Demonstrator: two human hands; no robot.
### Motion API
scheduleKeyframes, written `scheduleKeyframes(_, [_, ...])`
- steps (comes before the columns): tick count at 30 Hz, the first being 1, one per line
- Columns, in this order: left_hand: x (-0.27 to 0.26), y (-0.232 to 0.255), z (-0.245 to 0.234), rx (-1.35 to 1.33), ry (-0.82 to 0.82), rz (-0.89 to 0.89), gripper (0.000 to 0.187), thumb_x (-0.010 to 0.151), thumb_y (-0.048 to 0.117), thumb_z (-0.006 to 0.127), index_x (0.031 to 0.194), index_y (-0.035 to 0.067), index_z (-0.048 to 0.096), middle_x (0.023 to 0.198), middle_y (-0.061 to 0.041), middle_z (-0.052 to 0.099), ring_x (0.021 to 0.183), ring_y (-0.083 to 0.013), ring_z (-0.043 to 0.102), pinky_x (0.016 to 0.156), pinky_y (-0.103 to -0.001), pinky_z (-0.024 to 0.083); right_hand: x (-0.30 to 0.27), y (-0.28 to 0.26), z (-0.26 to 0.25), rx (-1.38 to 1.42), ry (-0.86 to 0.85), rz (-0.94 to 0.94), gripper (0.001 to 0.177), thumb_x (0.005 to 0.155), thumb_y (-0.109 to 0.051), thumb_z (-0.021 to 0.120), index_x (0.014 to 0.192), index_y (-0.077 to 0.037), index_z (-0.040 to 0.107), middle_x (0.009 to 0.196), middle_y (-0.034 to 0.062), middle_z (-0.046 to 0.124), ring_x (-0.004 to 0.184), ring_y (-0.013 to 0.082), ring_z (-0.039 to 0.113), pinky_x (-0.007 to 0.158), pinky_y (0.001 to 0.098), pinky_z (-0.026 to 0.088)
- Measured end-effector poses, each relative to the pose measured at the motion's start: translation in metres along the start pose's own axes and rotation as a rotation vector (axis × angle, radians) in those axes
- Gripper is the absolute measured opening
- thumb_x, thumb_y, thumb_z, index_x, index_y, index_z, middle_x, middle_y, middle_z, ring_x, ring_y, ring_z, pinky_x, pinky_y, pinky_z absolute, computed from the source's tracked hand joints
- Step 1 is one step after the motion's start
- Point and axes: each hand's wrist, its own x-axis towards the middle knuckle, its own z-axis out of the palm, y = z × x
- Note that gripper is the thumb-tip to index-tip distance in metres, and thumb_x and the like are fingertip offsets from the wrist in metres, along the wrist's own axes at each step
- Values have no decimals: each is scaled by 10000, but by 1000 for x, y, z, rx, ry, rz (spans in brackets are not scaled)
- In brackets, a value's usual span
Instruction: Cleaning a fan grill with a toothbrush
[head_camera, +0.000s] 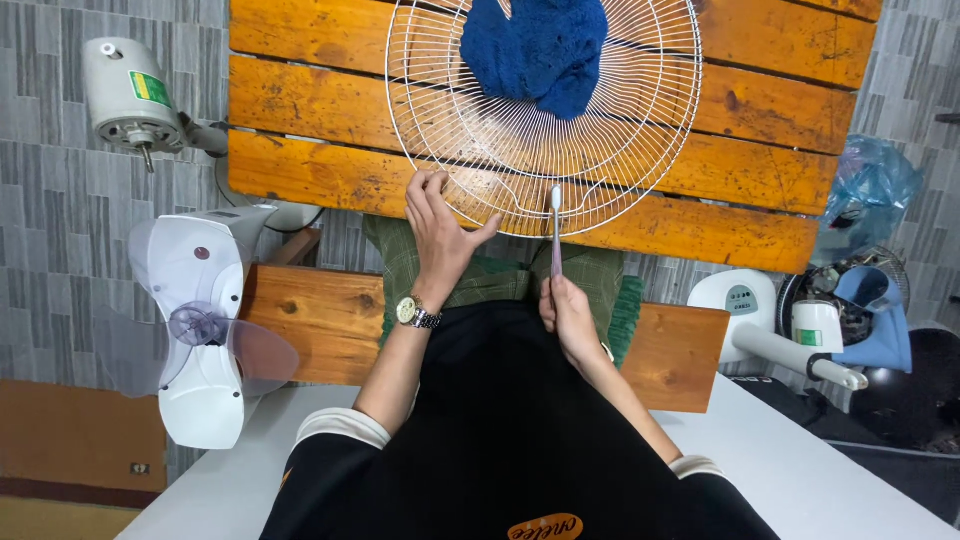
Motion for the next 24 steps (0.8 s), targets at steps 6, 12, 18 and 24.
scheduleKeyframes(6, [-1, -2, 0, 4, -7, 11, 913, 641, 326, 969, 1330, 66, 429, 1274, -145, 382, 1170, -381, 447, 970, -492, 372, 28, -24, 8, 68, -32, -78, 409, 1138, -390, 349, 876, -116, 503, 529, -53, 269, 367, 43, 238, 331, 186, 221])
scheduleKeyframes(12, [0, -2, 1, 0, 4, 11, 917, 637, 360, 956, 1328, 55, 437, 1276, -172, 398, 1179, -405, 456, 962, -500, 396, 17, -14, 9, 12, -49, -44, 433, 1144, -400, 304, 853, -130, 476, 547, -58, 258, 383, 38, 226, 338, 184, 220])
scheduleKeyframes(18, [0, -6, 2, 18, 8, 29, 913, 637, 382, 957, 1321, 58, 445, 1265, -169, 399, 1162, -404, 461, 959, -491, 399, 6, -28, -1, -20, -43, -61, 407, 1150, -342, 290, 848, -124, 455, 560, -51, 270, 385, 54, 265, 355, 187, 238])
scheduleKeyframes(24, [0, -2, 0, 18, 2, 20, 894, 658, 369, 952, 1324, 68, 437, 1268, -159, 395, 1159, -393, 460, 957, -491, 395, 23, -30, 19, 32, -69, -63, 401, 1148, -365, 307, 849, -136, 444, 565, -68, 260, 388, 34, 239, 352, 171, 226])
